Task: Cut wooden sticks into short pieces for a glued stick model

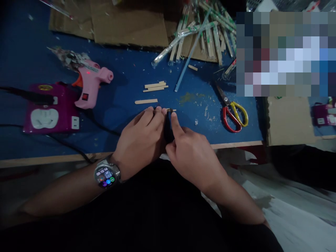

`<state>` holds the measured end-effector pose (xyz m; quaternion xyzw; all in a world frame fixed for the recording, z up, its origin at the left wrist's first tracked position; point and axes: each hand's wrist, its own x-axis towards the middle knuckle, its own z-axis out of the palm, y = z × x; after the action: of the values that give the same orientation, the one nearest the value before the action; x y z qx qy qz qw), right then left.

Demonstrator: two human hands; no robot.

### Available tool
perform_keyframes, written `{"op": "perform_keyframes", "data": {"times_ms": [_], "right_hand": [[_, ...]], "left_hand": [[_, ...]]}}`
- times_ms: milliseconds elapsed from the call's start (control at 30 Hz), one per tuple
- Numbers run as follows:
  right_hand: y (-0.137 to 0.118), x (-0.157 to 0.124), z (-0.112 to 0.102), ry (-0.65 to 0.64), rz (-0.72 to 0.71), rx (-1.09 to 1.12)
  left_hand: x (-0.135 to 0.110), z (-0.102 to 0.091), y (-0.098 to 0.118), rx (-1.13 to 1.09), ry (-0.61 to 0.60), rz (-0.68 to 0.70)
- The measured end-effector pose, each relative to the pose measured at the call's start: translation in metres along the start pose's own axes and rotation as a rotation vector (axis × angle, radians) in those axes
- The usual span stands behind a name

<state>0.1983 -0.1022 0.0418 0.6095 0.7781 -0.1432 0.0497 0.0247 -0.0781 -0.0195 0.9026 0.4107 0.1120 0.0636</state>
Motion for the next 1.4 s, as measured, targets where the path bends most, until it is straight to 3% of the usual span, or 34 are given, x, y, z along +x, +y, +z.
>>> {"op": "perform_keyframes", "data": {"times_ms": [433,567,667,900,1100,1233,1300,1400], "right_hand": [[0.006,0.009,-0.008,-0.007,-0.047,0.006],[0.026,-0.002,-0.011,0.137,-0.072,0.089],[0.048,-0.006,-0.015,0.245,-0.021,0.122],[0.072,0.003,-0.007,0.290,-0.030,0.153],[0.079,0.018,-0.004,0.242,-0.042,0.145],[0.085,0.025,-0.005,0.348,-0.074,0.077],[0.083,0.027,-0.006,0.395,-0.114,0.047],[0.072,0.033,-0.006,0.344,-0.260,0.044]], "left_hand": [[0.000,0.001,-0.001,0.068,0.029,0.026],[0.001,-0.001,0.000,0.064,-0.032,0.008],[0.000,-0.001,0.000,0.093,-0.014,0.004],[0.000,-0.011,-0.002,0.036,-0.015,-0.032],[0.002,-0.022,-0.013,-0.080,-0.003,-0.028],[0.002,-0.031,-0.025,-0.164,0.004,-0.008],[0.001,-0.038,-0.032,-0.188,0.012,-0.038],[-0.001,-0.045,-0.042,-0.154,0.032,-0.132]]}}
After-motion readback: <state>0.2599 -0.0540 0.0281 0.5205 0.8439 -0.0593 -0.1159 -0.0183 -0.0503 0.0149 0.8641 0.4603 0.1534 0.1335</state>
